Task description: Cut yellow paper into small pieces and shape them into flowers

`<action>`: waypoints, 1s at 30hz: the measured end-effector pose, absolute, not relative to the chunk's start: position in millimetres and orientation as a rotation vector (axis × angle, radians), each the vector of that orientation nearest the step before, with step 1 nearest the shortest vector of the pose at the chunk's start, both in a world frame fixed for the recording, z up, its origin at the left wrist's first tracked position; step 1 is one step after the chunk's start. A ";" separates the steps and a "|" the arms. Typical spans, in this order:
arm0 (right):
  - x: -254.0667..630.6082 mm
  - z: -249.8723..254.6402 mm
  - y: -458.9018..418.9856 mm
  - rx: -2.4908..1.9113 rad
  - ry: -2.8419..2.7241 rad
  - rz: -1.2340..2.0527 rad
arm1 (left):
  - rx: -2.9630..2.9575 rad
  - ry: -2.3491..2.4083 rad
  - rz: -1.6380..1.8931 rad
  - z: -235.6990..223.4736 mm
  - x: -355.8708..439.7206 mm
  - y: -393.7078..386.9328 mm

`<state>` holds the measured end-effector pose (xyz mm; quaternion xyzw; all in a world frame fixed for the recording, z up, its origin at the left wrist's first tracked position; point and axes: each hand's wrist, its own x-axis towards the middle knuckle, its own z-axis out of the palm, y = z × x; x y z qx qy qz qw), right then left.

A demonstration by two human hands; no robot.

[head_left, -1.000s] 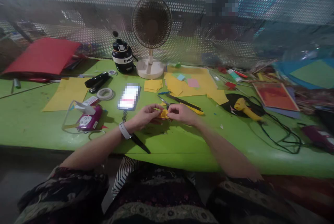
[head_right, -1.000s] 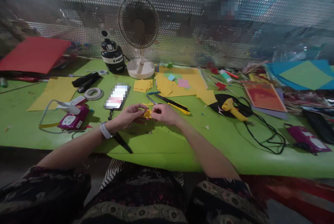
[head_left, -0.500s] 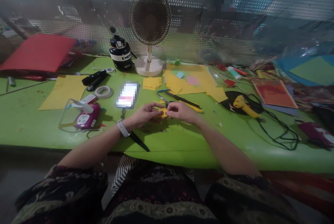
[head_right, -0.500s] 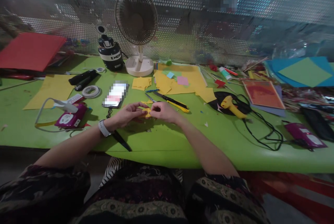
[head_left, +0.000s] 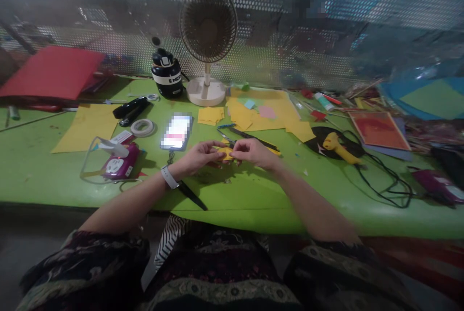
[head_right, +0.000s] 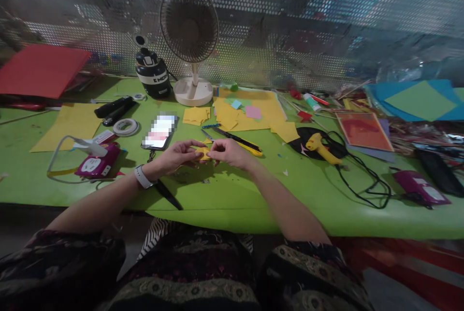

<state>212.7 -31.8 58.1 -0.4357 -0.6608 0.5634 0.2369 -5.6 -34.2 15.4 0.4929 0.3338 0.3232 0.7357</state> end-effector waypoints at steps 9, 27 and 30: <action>213.6 54.6 -30.9 -1.196 -1.810 1.516 | 1.077 0.723 0.734 16.9 -5.0 -34.0; 212.0 53.6 -31.6 -1.165 -1.701 1.539 | 1.118 0.896 0.695 23.7 -6.6 -32.4; 212.1 54.5 -31.2 -1.180 -1.729 1.534 | 1.132 0.907 0.678 26.5 -7.1 -32.4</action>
